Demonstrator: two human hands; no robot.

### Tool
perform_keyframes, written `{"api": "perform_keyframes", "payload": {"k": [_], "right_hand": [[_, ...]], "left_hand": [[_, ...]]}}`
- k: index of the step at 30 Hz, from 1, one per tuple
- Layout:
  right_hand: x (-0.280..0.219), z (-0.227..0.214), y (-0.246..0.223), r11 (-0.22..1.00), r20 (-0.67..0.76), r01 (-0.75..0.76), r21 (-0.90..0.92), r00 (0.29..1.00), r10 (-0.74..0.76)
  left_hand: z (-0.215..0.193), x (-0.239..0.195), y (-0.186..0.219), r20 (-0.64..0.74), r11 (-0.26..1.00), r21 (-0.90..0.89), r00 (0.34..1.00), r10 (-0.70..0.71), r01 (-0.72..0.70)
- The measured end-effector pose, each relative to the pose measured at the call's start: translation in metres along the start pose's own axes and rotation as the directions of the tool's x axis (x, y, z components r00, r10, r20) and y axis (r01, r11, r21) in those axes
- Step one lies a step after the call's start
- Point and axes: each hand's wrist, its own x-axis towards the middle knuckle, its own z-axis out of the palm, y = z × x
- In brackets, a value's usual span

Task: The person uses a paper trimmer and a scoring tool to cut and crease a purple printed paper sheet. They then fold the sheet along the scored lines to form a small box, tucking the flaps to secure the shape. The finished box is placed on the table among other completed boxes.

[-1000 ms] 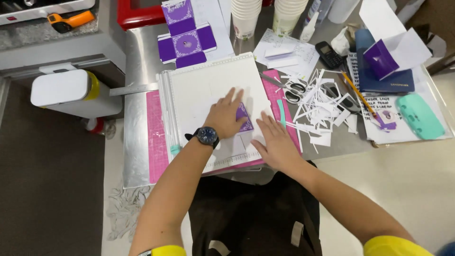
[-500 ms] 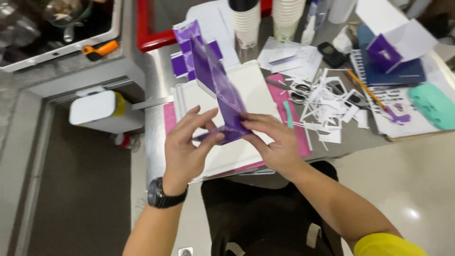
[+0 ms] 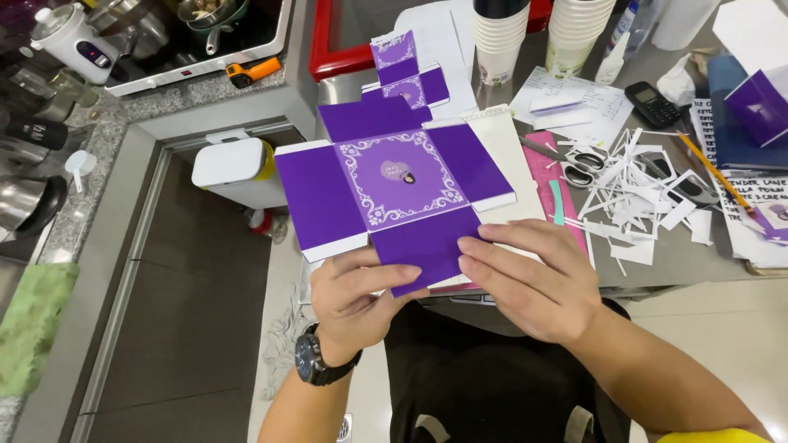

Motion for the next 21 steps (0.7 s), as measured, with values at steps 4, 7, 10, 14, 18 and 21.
{"api": "perform_keyframes", "payload": {"k": [4, 7, 10, 14, 18, 21], "right_hand": [[0.007, -0.007, -0.007, 1.0, -0.001, 0.015, -0.019, 1.0, -0.015], [0.008, -0.011, -0.012, 0.999, 0.005, 0.023, -0.026, 1.0, -0.023], [0.007, -0.023, -0.014, 0.999, 0.099, 0.022, -0.04, 0.995, -0.018], [-0.013, -0.033, -0.001, 0.994, 0.223, 0.045, -0.101, 0.975, -0.021], [-0.037, -0.034, 0.025, 0.994, 0.249, 0.042, -0.103, 0.968, -0.015], [-0.035, -0.038, 0.037, 0.996, 0.277, -0.034, -0.086, 0.959, 0.056]], "left_hand": [[0.003, -0.004, -0.003, -0.029, 0.988, -0.143, 0.998, 0.051, -0.054], [0.0, -0.013, -0.006, -0.053, 0.981, -0.185, 0.997, 0.047, -0.056], [-0.002, -0.015, 0.005, -0.043, 0.997, -0.074, 0.999, 0.031, -0.034], [-0.004, -0.016, 0.014, -0.083, 0.989, -0.137, 0.994, -0.073, 0.062], [-0.016, -0.017, 0.017, -0.098, 0.956, -0.273, 0.985, -0.141, 0.11], [-0.025, -0.027, 0.009, -0.096, 0.876, -0.437, 0.958, -0.27, 0.203]]}}
